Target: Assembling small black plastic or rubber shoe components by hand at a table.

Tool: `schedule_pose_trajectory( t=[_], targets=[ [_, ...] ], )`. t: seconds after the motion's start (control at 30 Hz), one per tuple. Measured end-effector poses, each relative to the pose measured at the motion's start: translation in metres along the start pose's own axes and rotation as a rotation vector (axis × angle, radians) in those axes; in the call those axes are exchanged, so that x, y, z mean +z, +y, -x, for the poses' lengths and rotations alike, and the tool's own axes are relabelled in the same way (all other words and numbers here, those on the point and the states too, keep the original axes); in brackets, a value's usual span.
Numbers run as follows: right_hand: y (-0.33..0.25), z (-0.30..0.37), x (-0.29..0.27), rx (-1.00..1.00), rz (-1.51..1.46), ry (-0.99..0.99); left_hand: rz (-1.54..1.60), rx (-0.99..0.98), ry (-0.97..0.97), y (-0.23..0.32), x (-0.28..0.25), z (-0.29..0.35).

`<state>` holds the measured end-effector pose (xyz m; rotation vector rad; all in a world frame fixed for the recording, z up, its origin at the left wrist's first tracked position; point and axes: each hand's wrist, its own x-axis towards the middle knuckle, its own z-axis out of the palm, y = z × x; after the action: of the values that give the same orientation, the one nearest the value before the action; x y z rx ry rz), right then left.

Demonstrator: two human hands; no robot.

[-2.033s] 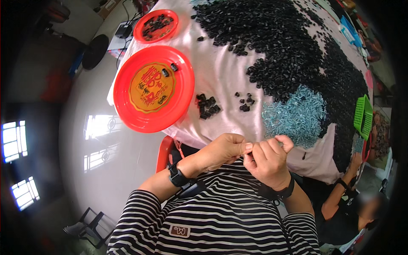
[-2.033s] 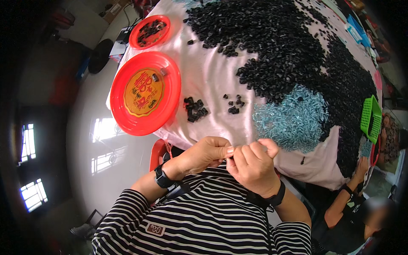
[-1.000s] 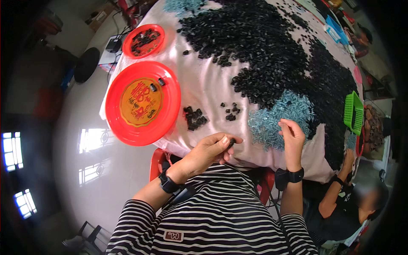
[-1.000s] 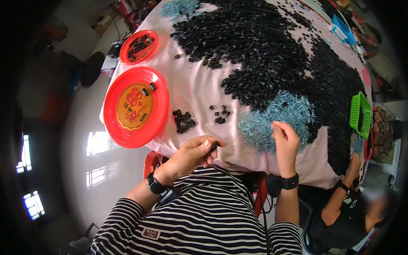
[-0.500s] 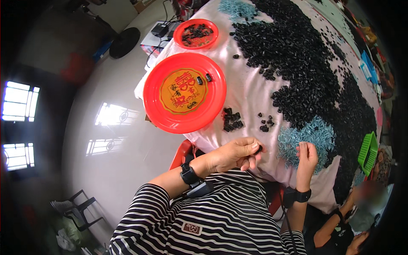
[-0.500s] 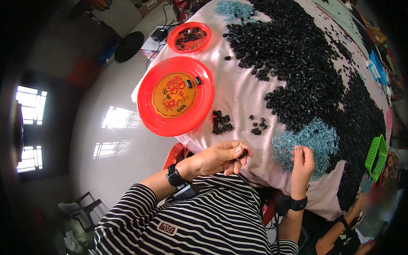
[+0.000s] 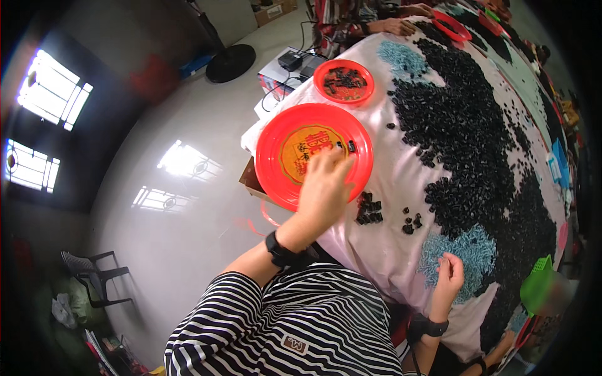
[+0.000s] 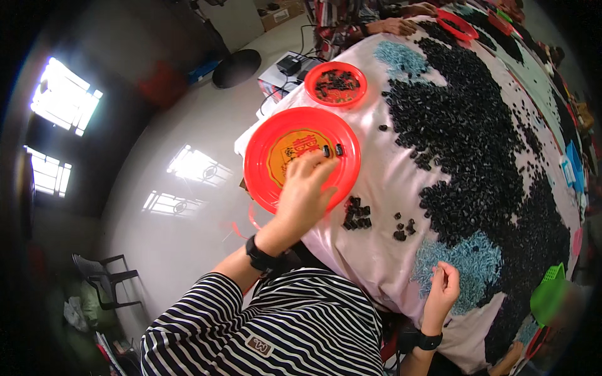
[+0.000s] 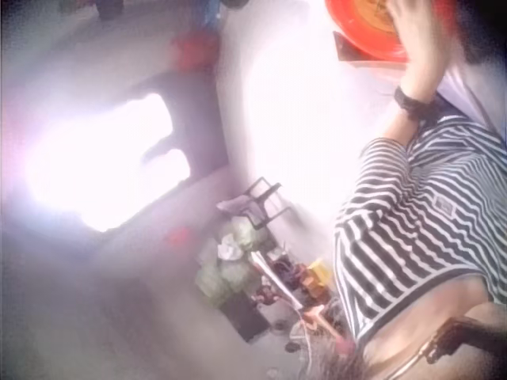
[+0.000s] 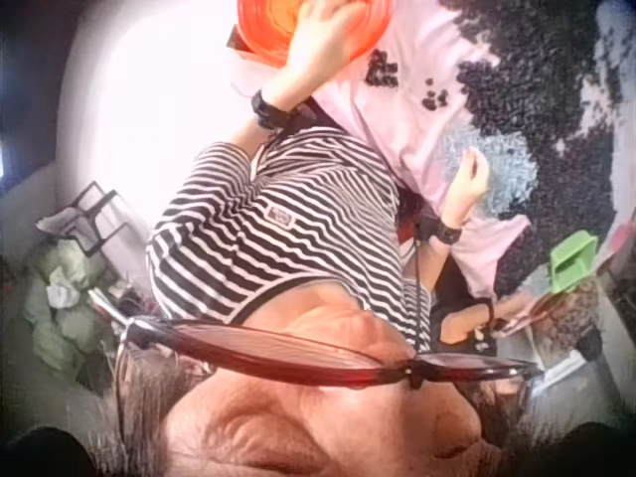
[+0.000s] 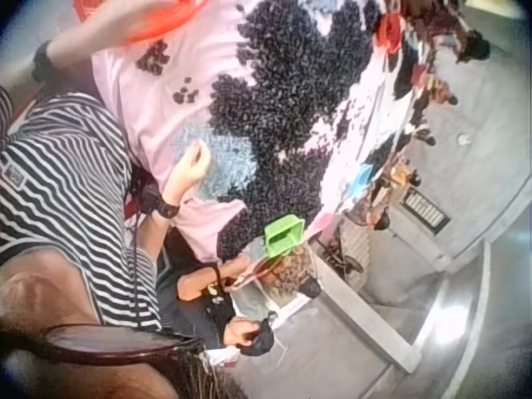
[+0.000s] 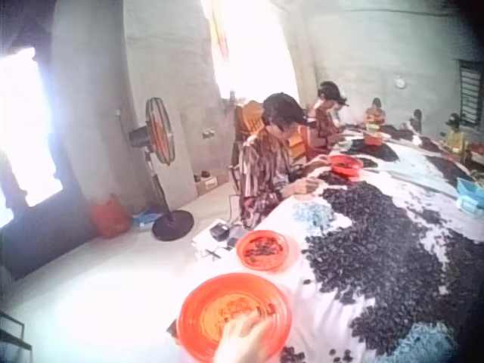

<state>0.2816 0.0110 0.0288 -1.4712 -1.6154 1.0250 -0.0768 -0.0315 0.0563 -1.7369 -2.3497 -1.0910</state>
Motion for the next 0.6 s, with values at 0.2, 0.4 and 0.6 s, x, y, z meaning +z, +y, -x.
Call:
schedule_pose_trajectory(
  t=[0.2, 0.4, 0.6],
  targets=[
    [-0.007, 0.003, 0.004, 0.013, -0.009, -0.017, 0.017, 0.338, -0.259, 0.032, 0.048, 0.033],
    [-0.004, 0.009, 0.000, -0.005, -0.008, -0.038, -0.144, 0.389, -0.315, 0.039, 0.066, 0.036],
    [-0.014, 0.018, 0.004, -0.019, -0.023, -0.004, -0.064, 0.394, -0.249, 0.036, 0.060, 0.035]
  ],
)
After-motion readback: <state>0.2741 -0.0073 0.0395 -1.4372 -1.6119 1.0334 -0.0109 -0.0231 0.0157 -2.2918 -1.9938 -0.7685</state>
